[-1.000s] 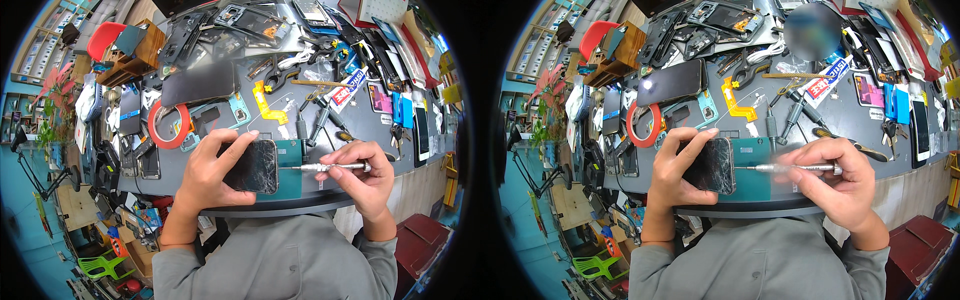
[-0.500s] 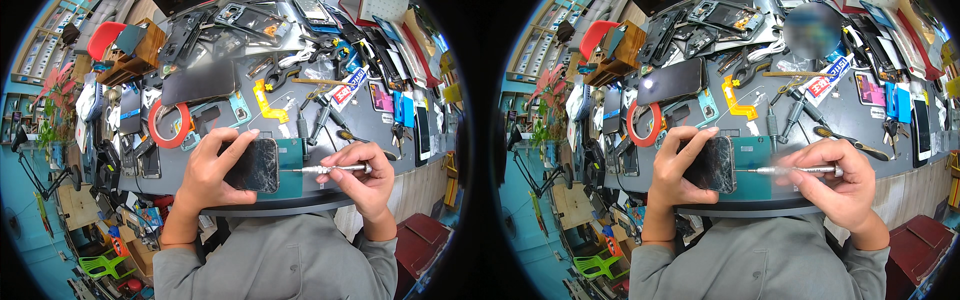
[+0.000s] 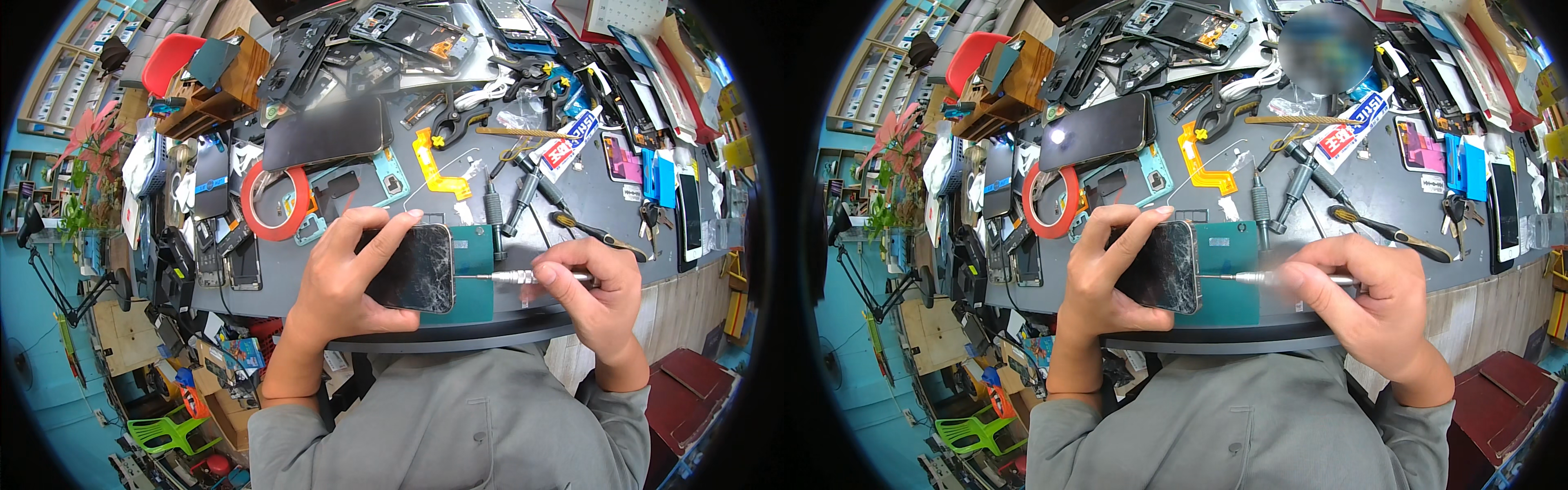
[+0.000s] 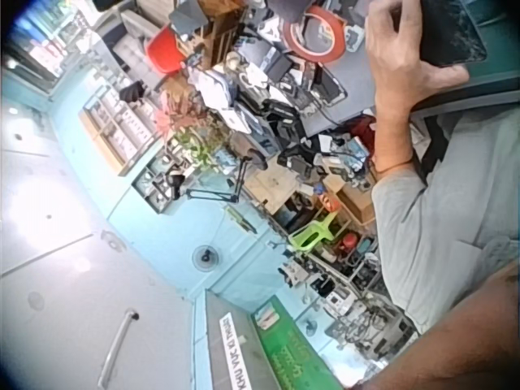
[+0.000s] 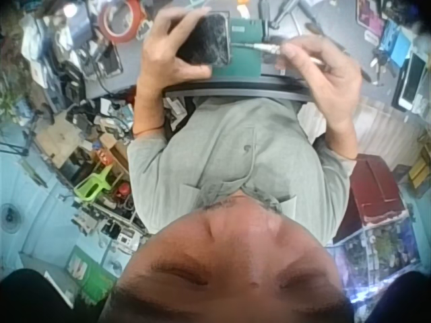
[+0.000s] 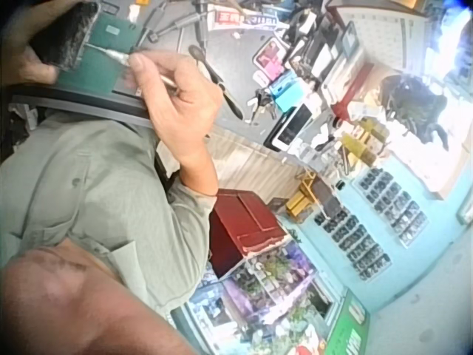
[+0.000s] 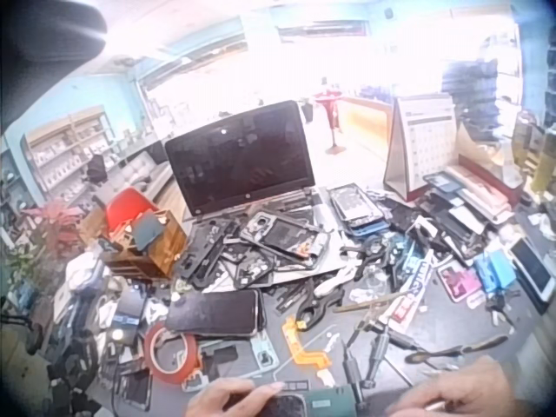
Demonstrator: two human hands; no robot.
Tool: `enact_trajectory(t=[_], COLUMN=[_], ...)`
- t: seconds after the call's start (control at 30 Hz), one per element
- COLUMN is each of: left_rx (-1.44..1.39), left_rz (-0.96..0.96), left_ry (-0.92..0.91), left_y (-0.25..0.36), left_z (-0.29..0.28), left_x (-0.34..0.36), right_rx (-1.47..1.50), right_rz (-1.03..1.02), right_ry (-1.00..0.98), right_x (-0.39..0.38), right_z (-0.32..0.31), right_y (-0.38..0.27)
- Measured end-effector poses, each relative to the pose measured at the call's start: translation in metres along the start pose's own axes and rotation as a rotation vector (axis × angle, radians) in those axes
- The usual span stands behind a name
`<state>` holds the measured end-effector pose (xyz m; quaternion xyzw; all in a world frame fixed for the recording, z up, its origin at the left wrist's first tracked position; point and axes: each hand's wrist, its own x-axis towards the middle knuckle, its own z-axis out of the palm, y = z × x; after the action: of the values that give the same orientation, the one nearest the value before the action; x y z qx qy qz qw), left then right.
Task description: The person disassembles a smartphone by removing screws from the bottom edge and prying open the casing. They then use a screwdriver to remove internal screws securing a metal bracket before detaching the bracket from the device.
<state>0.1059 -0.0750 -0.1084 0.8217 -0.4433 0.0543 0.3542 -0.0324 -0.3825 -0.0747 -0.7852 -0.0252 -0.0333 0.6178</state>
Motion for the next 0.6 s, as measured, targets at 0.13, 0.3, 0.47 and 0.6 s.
enact_trajectory(t=[0.13, 0.3, 0.47, 0.6], left_rx=[0.018, 0.026, 0.021, 0.010], left_rz=[0.000, -0.009, 0.007, -0.001], left_ry=[-0.018, -0.021, -0.013, -0.018], left_y=[0.001, 0.001, 0.002, 0.001], left_z=[0.001, 0.001, 0.001, 0.001], left_x=[0.000, -0.001, 0.001, 0.000], right_rx=[-0.047, -0.137, -0.128, -0.006], right_rz=[-0.130, -0.113, -0.141, -0.188], right_ry=[0.100, -0.056, -0.085, 0.047], right_x=[0.006, 0.009, 0.010, 0.011], right_z=[0.005, -0.010, -0.014, -0.001], right_y=[0.000, -0.008, -0.010, -0.001])
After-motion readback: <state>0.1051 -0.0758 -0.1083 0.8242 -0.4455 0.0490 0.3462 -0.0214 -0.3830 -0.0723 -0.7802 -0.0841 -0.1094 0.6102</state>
